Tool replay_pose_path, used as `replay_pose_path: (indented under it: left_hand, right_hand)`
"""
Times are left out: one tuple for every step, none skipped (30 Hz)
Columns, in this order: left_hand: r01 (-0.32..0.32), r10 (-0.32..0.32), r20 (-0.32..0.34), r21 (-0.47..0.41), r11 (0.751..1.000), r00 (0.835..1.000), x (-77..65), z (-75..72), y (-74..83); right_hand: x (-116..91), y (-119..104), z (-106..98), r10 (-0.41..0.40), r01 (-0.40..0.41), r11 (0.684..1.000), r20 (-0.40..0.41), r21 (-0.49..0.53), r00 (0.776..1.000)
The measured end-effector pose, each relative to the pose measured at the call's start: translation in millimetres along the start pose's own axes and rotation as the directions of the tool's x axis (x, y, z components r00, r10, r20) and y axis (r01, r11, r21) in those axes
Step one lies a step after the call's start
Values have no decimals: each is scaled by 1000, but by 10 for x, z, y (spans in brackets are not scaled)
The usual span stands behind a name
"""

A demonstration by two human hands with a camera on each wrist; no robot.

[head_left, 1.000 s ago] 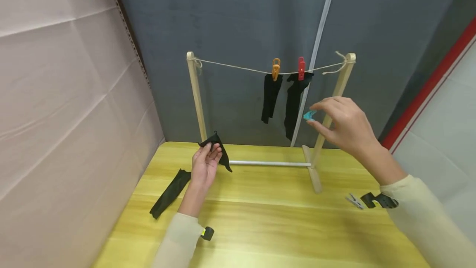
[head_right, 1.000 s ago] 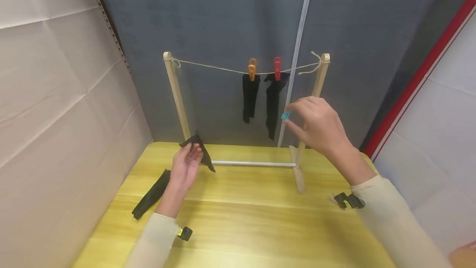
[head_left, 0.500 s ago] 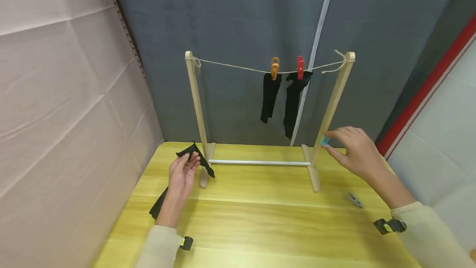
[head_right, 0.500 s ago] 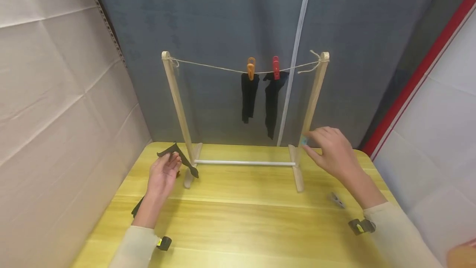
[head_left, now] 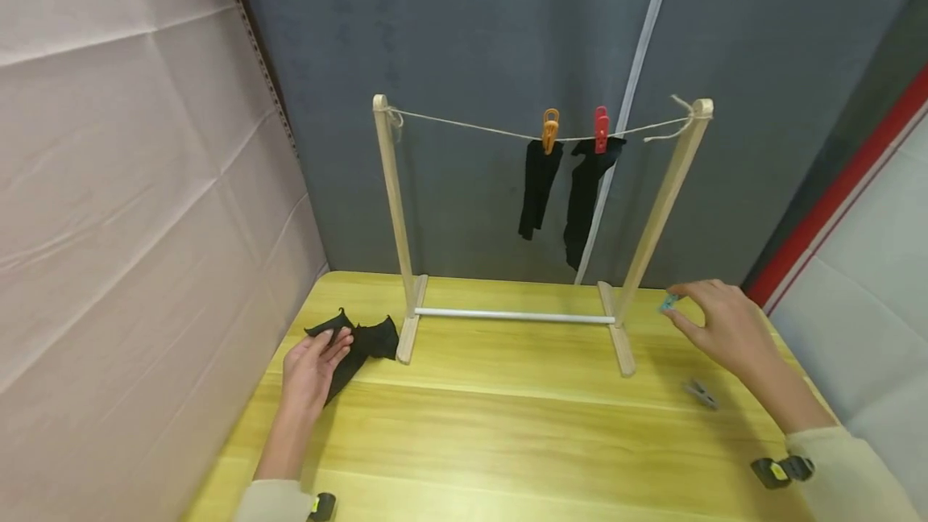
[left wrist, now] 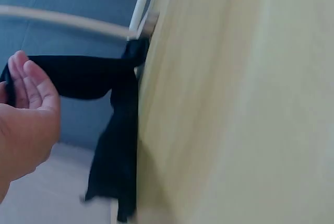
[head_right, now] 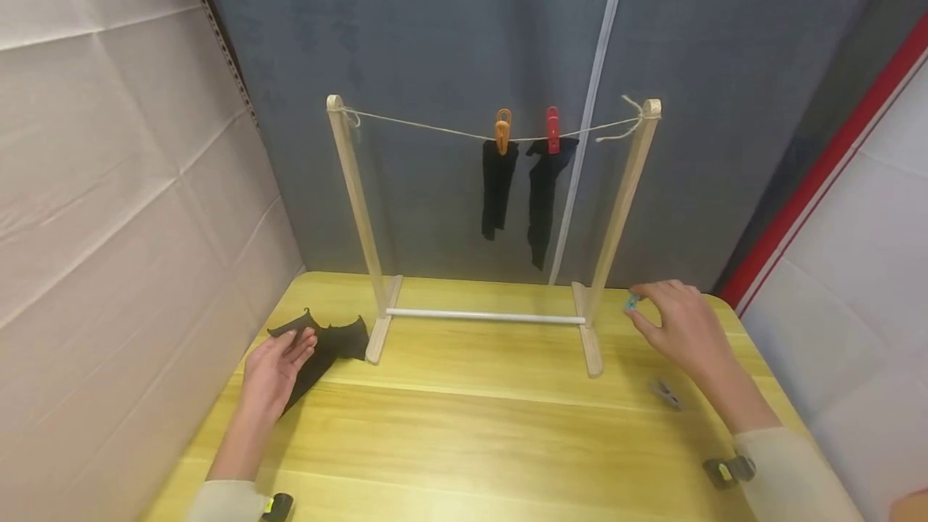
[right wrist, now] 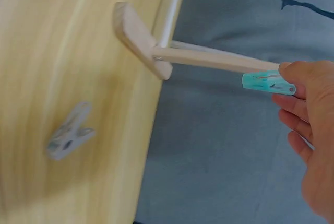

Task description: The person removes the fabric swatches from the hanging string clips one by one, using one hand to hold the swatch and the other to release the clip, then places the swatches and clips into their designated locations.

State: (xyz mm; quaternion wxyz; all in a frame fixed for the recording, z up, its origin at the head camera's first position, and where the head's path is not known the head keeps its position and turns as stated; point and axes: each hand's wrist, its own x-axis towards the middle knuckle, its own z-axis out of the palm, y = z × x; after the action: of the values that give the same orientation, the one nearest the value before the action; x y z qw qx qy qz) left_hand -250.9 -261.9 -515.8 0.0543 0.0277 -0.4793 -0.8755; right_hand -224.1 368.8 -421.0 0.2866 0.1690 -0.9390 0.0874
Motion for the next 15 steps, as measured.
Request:
replay_pose_path:
  left_hand:
    - [8, -7, -6, 21, 1000, 1000, -27, -49, 18]
    - [12, -11, -7, 38, 999, 1000, -52, -99, 34]
    - [17, -17, -2, 62, 998, 1000, -72, -158, 46]
    - [26, -26, -1, 88, 996, 1000, -93, -216, 59]
    - [29, -30, 3, 123, 992, 1000, -115, -272, 73]
    - [32, -34, 12, 158, 987, 999, -136, -325, 90]
    - [38, -41, 14, 189, 981, 999, -153, -377, 106]
    - [43, -47, 13, 225, 973, 999, -170, -426, 124]
    - [53, -57, 8, 263, 963, 998, -189, -472, 145]
    - [64, -67, 0, 297, 953, 998, -211, -504, 169]
    - [71, -72, -7, 327, 942, 997, -229, -533, 192]
    - [88, -85, -23, 351, 932, 996, -243, -558, 212]
    - [106, -98, -40, 387, 916, 994, -256, -583, 232]
    - [119, -105, -55, 429, 895, 993, -268, -605, 250]
    - [135, -116, -70, 474, 870, 991, -278, -623, 264]
  right_hand:
    - [-32, 21, 11, 9, -9, 1000, 13, -1, 1000]
    - [-64, 46, 26, 15, -15, 1000, 23, -2, 1000]
    - [-98, 68, 41, 22, -22, 1000, 38, 0, 999]
    - [-133, 89, 55, 31, -31, 1000, 52, 4, 998]
    - [-170, 112, 72, 37, -38, 999, 64, 7, 997]
    - [-207, 135, 92, 43, -44, 999, 75, 12, 996]
    - [-245, 155, 111, 51, -53, 998, 86, 17, 995]
    - [-280, 176, 130, 55, -57, 998, 95, 18, 994]
    - [-316, 194, 146, 62, -65, 998, 106, 21, 992]
    - [-350, 214, 161, 66, -69, 997, 113, 22, 991]
    - [-384, 236, 179, 70, -73, 997, 122, 22, 990]
    - [-417, 256, 195, 77, -81, 996, 134, 24, 988]
    - [-451, 273, 212, 86, -90, 996, 148, 25, 985]
    - [-484, 292, 227, 97, -103, 994, 164, 27, 982]
    - [-518, 310, 243, 112, -119, 992, 183, 29, 977]
